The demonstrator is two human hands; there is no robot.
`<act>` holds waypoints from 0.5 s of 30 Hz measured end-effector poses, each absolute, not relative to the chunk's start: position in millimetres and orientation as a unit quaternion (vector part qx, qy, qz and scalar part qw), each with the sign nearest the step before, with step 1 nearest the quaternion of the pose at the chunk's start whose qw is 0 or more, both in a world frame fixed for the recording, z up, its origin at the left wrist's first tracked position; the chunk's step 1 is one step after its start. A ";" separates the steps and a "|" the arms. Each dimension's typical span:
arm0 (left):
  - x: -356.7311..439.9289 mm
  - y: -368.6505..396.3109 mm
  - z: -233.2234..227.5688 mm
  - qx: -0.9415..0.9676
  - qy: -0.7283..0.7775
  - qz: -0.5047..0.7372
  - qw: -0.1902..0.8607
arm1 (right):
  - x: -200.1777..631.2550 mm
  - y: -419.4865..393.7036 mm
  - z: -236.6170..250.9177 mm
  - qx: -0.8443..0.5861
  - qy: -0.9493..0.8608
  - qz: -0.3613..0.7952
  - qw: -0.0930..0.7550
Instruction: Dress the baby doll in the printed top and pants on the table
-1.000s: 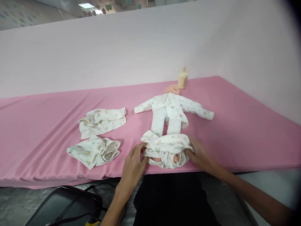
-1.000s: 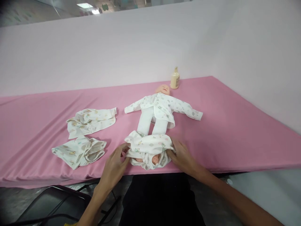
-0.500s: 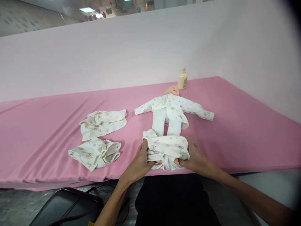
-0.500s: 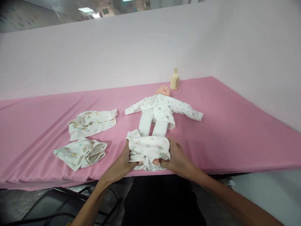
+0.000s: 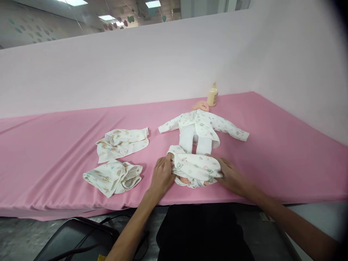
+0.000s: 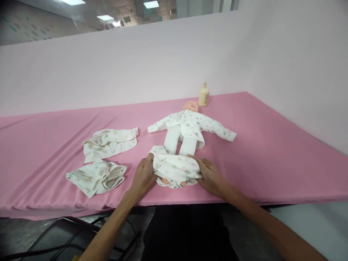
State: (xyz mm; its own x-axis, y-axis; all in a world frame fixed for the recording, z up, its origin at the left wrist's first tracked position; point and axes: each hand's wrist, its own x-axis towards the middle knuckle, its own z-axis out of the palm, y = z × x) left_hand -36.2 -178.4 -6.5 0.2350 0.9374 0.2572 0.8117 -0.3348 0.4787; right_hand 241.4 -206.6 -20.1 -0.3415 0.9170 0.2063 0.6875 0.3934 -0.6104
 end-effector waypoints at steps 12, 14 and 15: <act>-81.0 -149.6 52.7 0.507 0.437 0.459 0.584 | 249.8 -190.0 56.7 -0.490 -0.750 0.329 0.299; -67.3 -108.5 39.4 0.383 0.425 0.499 0.651 | 225.4 -177.0 66.1 -0.500 -0.760 0.297 0.290; -58.1 -87.1 32.0 0.337 0.431 0.496 0.674 | 211.8 -170.3 69.6 -0.508 -0.767 0.275 0.280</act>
